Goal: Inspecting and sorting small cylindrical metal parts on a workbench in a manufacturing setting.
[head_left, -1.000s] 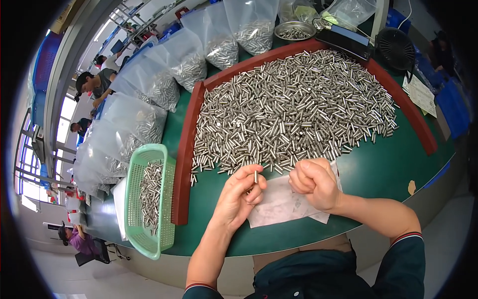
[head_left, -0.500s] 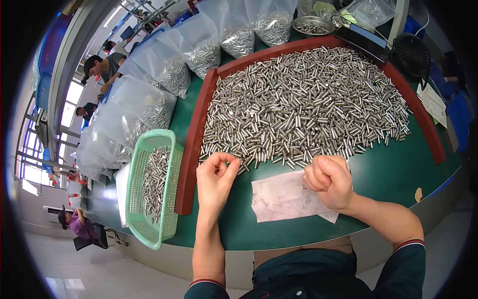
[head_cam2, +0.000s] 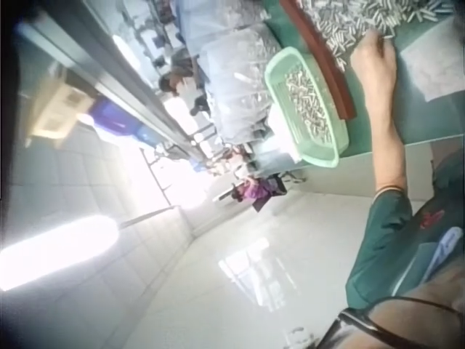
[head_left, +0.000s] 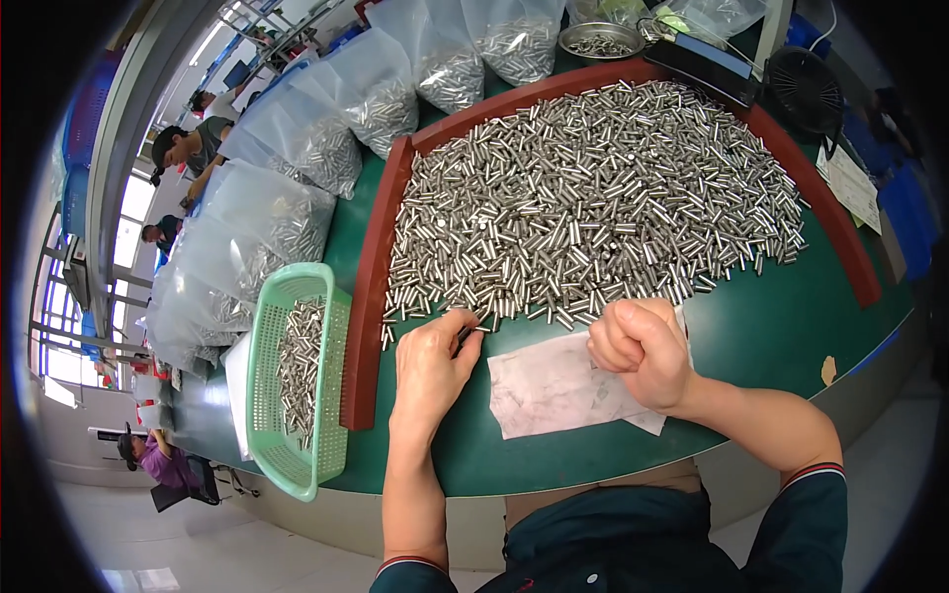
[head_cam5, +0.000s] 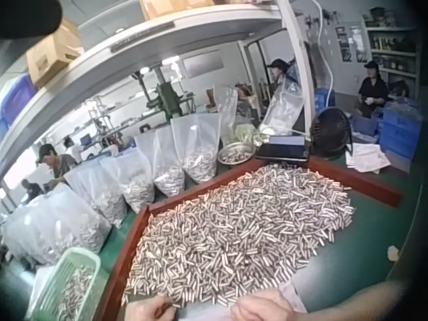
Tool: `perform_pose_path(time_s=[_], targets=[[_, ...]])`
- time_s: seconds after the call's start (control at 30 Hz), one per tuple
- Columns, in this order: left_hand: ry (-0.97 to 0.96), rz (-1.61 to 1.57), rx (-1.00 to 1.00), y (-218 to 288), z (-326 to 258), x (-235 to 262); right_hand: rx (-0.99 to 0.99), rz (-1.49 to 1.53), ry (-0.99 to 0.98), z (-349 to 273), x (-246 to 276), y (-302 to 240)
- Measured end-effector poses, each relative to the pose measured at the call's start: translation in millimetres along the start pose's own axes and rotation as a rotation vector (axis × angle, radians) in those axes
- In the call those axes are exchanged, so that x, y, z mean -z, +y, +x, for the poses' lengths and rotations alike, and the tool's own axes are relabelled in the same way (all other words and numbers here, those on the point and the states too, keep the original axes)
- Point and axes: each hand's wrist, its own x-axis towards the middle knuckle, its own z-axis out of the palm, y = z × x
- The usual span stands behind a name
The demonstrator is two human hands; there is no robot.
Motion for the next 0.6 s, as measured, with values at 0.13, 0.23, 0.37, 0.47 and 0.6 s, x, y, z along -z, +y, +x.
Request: perform_pose_path(time_s=[0.13,0.23,0.37,0.47,0.6], targets=[[0.021,-0.136,0.002,8,-2,-7,0.007,0.006,-0.007,0,2,2],[0.055,-0.141,0.017,12,-4,-8,0.001,0.018,-0.009,1,-2,-1],[0.01,-0.148,0.067,11,-3,-2,-0.007,0.01,-0.004,-1,2,-1],[-0.045,-0.119,0.063,10,-2,-5,-0.013,0.014,-0.004,-2,2,-2],[-0.046,-0.069,0.058,8,-3,-6,-0.018,0.014,-0.001,-1,1,-1]])
